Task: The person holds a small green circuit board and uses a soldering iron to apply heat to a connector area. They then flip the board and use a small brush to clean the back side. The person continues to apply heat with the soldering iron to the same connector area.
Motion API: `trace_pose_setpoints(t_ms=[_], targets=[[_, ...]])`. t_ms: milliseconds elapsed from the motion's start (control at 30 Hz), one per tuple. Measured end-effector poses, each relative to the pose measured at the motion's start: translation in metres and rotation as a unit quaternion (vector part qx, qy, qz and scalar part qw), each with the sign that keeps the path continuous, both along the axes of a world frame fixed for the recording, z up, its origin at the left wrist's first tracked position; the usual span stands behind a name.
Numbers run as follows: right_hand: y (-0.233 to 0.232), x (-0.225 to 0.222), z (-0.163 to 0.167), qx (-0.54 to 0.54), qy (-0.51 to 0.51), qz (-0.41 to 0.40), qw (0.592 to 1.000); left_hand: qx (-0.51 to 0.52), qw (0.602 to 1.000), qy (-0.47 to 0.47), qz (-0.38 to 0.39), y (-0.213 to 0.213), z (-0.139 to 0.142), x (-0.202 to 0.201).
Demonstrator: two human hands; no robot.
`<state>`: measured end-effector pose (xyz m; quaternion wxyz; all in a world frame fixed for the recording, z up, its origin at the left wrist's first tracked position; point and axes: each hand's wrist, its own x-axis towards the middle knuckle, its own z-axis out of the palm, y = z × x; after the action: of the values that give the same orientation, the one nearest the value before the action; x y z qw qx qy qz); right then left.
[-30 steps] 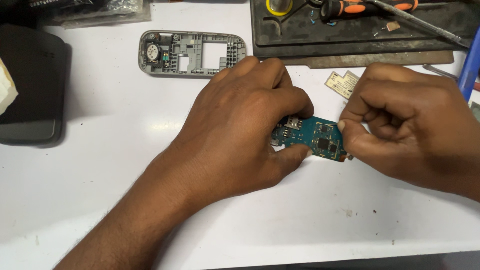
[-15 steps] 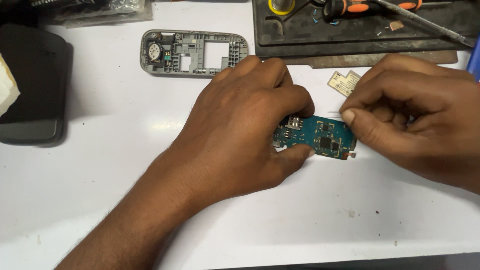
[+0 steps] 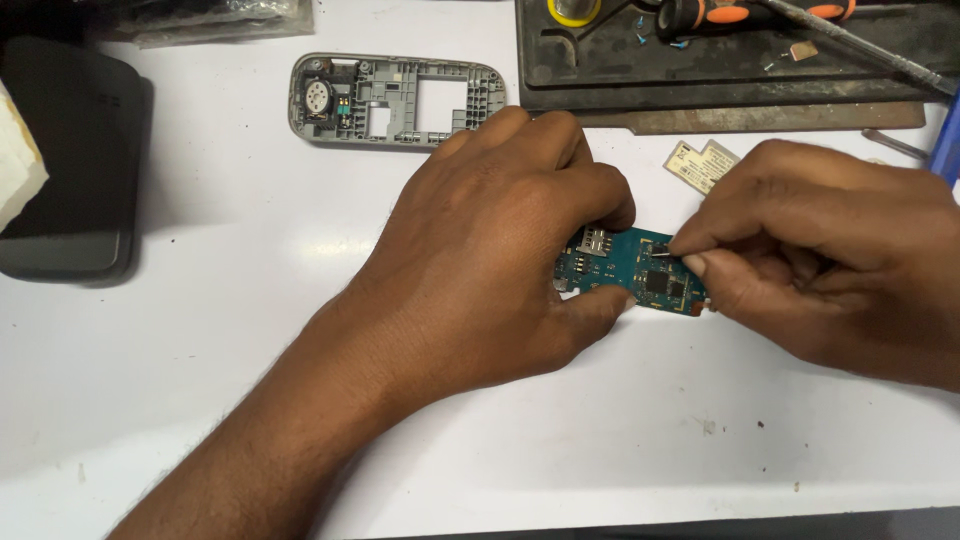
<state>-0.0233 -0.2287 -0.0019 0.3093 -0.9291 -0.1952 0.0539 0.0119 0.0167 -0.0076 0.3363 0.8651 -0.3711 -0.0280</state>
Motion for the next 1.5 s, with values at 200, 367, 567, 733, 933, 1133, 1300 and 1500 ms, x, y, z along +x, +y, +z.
trace_pose_setpoints(t_ms=[200, 367, 567, 733, 933, 1133, 1300, 1500], targets=[[-0.0026, -0.0005, -0.0027, -0.004, -0.005, 0.020, 1.000, 0.005, 1.000, 0.001, 0.002, -0.0011, -0.0012, 0.0001], [-0.0020, -0.0014, -0.0019, 0.004, -0.013, 0.027, 1.000, 0.007, 1.000, 0.002, 0.003, -0.0012, -0.0012, 0.0002], [-0.0028, 0.0000, -0.0019, 0.000, -0.010, 0.042, 0.999, 0.004, 1.000, 0.001, 0.003, -0.0010, -0.0010, 0.0001], [-0.0040, 0.0005, -0.0009, -0.017, 0.003, 0.038, 0.999, -0.001, 1.000, -0.005, 0.002, -0.0006, -0.0007, 0.0003], [-0.0017, 0.0002, -0.0003, -0.028, 0.007, 0.032, 0.999, -0.004, 1.000, -0.002, 0.001, -0.0006, 0.0000, 0.0001], [0.0002, -0.0008, 0.0024, -0.033, 0.010, 0.024, 0.999, -0.007, 1.000, 0.001, 0.002, 0.0000, 0.0009, 0.0000], [0.0013, -0.0001, 0.0027, -0.039, 0.003, 0.024, 0.999, -0.008, 1.000, 0.002, 0.001, -0.0002, 0.0012, 0.0000], [0.0015, -0.0005, 0.0028, -0.043, 0.011, 0.020, 0.999, -0.005, 1.000, 0.002, 0.001, -0.0001, 0.0003, 0.0002]])
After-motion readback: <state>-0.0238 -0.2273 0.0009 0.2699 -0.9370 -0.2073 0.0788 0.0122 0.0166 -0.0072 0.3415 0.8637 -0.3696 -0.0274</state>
